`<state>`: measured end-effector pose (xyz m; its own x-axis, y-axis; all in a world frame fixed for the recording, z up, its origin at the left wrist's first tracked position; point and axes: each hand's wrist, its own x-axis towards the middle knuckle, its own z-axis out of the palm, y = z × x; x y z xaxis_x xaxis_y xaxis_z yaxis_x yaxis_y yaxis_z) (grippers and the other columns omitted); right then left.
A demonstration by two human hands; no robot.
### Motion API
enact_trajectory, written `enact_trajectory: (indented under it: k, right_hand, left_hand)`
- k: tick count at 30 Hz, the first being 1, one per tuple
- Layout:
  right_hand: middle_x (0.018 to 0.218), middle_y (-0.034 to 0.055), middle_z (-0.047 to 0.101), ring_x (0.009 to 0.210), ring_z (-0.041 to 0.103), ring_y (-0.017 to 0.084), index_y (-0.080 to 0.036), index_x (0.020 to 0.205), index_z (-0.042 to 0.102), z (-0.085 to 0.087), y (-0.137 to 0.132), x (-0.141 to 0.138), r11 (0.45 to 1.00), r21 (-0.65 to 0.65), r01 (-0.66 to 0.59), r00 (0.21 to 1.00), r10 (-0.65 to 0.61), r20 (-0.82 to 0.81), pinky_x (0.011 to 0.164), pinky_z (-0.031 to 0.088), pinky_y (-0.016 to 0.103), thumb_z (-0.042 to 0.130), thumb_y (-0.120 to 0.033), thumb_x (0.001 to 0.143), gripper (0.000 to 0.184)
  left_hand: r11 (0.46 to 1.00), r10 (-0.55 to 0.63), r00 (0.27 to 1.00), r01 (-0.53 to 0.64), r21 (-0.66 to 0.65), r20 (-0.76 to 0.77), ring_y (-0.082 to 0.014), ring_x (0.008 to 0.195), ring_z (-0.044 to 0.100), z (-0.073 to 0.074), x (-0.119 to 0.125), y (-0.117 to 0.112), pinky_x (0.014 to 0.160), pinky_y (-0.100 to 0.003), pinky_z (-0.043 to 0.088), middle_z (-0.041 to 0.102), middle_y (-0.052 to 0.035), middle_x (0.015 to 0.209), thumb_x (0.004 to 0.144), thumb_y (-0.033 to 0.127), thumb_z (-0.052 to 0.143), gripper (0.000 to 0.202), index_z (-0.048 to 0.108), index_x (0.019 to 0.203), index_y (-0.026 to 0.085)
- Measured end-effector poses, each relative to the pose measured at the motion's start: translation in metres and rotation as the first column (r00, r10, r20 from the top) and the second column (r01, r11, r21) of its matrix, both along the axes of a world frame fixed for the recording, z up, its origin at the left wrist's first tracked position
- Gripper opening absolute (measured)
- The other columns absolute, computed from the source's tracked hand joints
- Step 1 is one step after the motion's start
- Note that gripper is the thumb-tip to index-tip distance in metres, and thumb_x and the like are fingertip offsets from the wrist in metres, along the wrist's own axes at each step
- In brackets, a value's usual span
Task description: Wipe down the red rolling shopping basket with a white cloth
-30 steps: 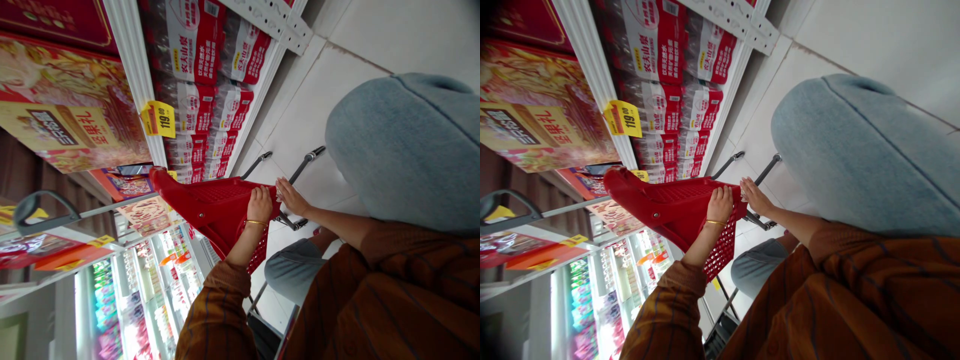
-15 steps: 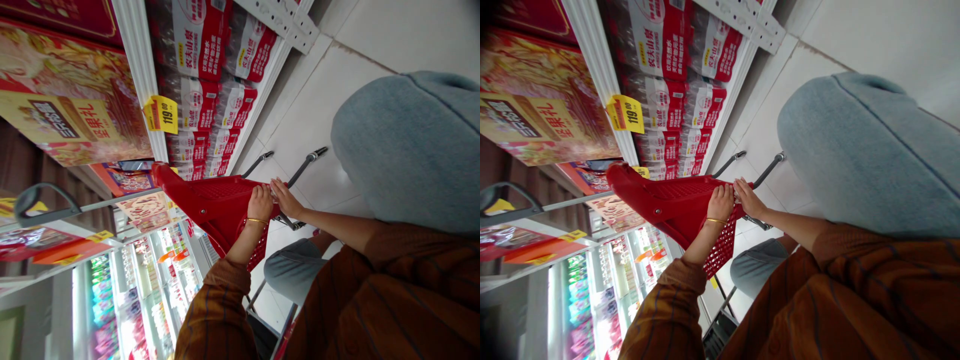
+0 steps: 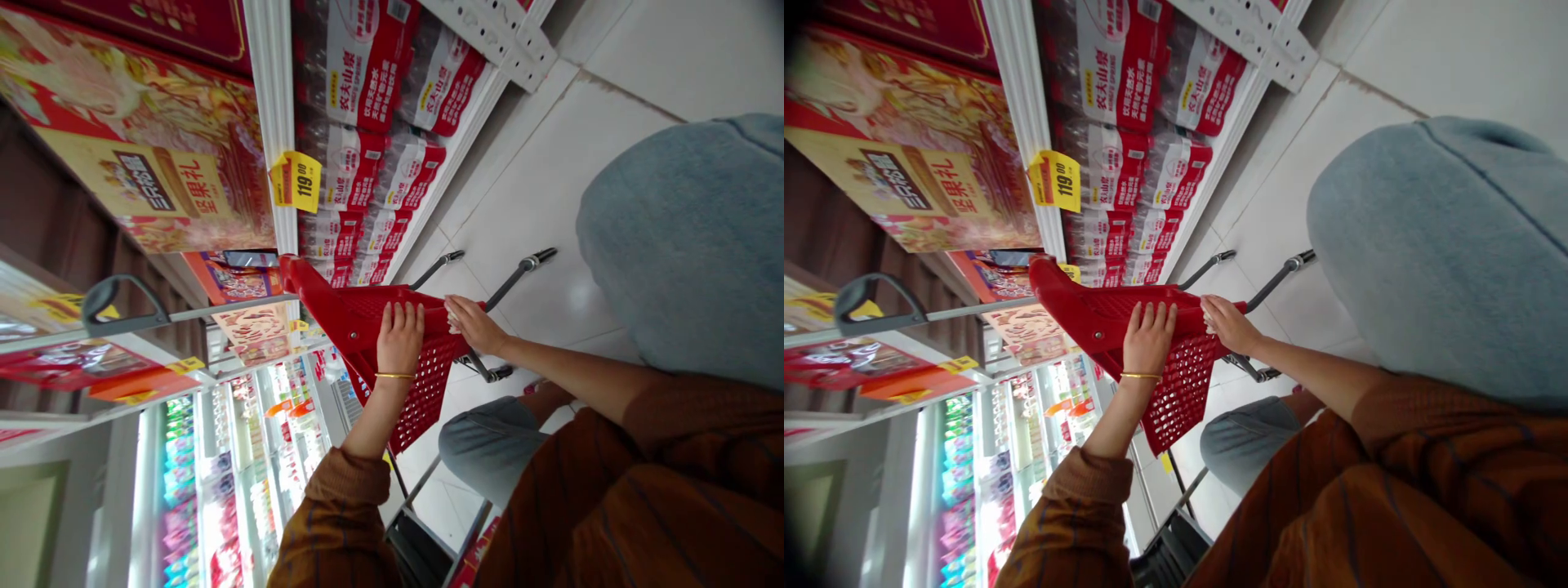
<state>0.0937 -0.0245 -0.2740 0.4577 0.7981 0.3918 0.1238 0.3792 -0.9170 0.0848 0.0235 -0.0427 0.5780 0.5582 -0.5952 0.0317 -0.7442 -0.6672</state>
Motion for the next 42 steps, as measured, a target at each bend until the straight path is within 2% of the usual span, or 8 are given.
enact_trajectory:
  k: [10,16,18,21,24,28,37,42]
  right_hand:
    - [0.147,0.0183,0.037,0.139,0.033,0.031,-0.019,0.154,0.004,0.042,0.010,-0.008,0.993,0.107,0.044,0.999,-0.042,-0.021,0.110,0.039,0.057,0.031,-0.019,0.099,0.061]
    - [0.153,0.0174,0.029,0.141,0.029,0.031,-0.020,0.154,-0.004,0.063,0.011,-0.009,0.997,0.081,0.021,0.999,-0.019,-0.029,0.110,0.039,0.057,0.027,-0.018,0.099,0.063]
    - [0.153,0.0166,0.029,0.141,0.030,0.030,-0.020,0.154,-0.002,0.066,0.011,-0.007,0.996,0.087,0.027,0.999,-0.024,-0.044,0.111,0.039,0.057,0.027,-0.019,0.099,0.062]
    - [0.152,0.0159,0.032,0.140,0.032,0.030,-0.021,0.154,0.002,0.068,0.010,0.000,0.994,0.102,0.030,0.999,-0.025,-0.048,0.111,0.039,0.055,0.029,-0.021,0.099,0.061]
    - [0.151,0.0158,0.033,0.138,0.035,0.030,-0.022,0.154,0.001,0.068,0.009,0.006,0.995,0.090,0.039,0.999,-0.037,-0.026,0.110,0.040,0.054,0.032,-0.025,0.100,0.063]
    - [0.147,0.0166,0.038,0.134,0.040,0.031,-0.024,0.154,-0.002,0.075,0.011,0.005,0.991,0.096,0.092,0.996,-0.092,-0.006,0.108,0.043,0.054,0.034,-0.022,0.099,0.066]
    - [0.151,0.0148,0.032,0.138,0.034,0.032,-0.025,0.154,-0.005,0.110,0.016,0.002,0.988,0.119,0.103,0.995,-0.100,-0.028,0.110,0.039,0.056,0.028,-0.017,0.098,0.065]
    - [0.151,0.0151,0.031,0.139,0.033,0.032,-0.025,0.153,-0.005,0.129,0.015,0.009,0.980,0.142,0.139,0.990,-0.134,-0.048,0.110,0.040,0.056,0.027,-0.016,0.098,0.065]
  left_hand:
    - [0.999,-0.034,0.999,0.035,-0.006,0.034,-0.0300,0.124,0.054,-0.003,-0.008,0.001,0.110,-0.050,0.037,0.058,-0.0160,0.134,0.097,0.015,0.029,0.045,0.047,0.139,0.010]
    - [0.999,-0.030,0.999,0.030,-0.011,0.035,-0.0286,0.126,0.052,-0.003,-0.006,0.000,0.113,-0.047,0.035,0.056,-0.0189,0.135,0.097,0.014,0.029,0.045,0.048,0.137,0.004]
    - [0.998,-0.057,0.997,0.058,-0.024,0.042,-0.0272,0.129,0.050,0.002,-0.008,-0.002,0.115,-0.046,0.033,0.056,-0.0182,0.136,0.097,0.014,0.028,0.046,0.046,0.138,0.004]
    - [0.994,-0.103,0.992,0.105,-0.030,0.080,-0.0263,0.135,0.043,0.018,-0.010,-0.006,0.117,-0.047,0.031,0.050,-0.0153,0.142,0.098,0.016,0.029,0.047,0.041,0.142,0.008]
    - [0.995,-0.088,0.988,0.081,0.055,0.126,-0.0267,0.140,0.036,0.038,-0.011,-0.009,0.117,-0.049,0.031,0.041,-0.0163,0.148,0.098,0.015,0.029,0.047,0.039,0.144,0.010]
    - [0.995,-0.076,0.990,0.066,0.077,0.122,-0.0282,0.136,0.041,0.053,-0.011,-0.006,0.116,-0.050,0.032,0.051,-0.0164,0.140,0.098,0.014,0.030,0.045,0.046,0.139,0.010]
    - [0.976,-0.212,0.968,0.201,0.089,0.135,-0.0276,0.134,0.045,0.050,-0.016,-0.003,0.115,-0.046,0.035,0.055,-0.0150,0.138,0.098,0.014,0.031,0.044,0.047,0.138,0.007]
    - [0.976,-0.215,0.955,0.205,0.070,0.202,-0.0260,0.136,0.041,0.046,-0.015,-0.003,0.117,-0.046,0.033,0.052,-0.0148,0.140,0.097,0.014,0.033,0.043,0.046,0.138,0.006]
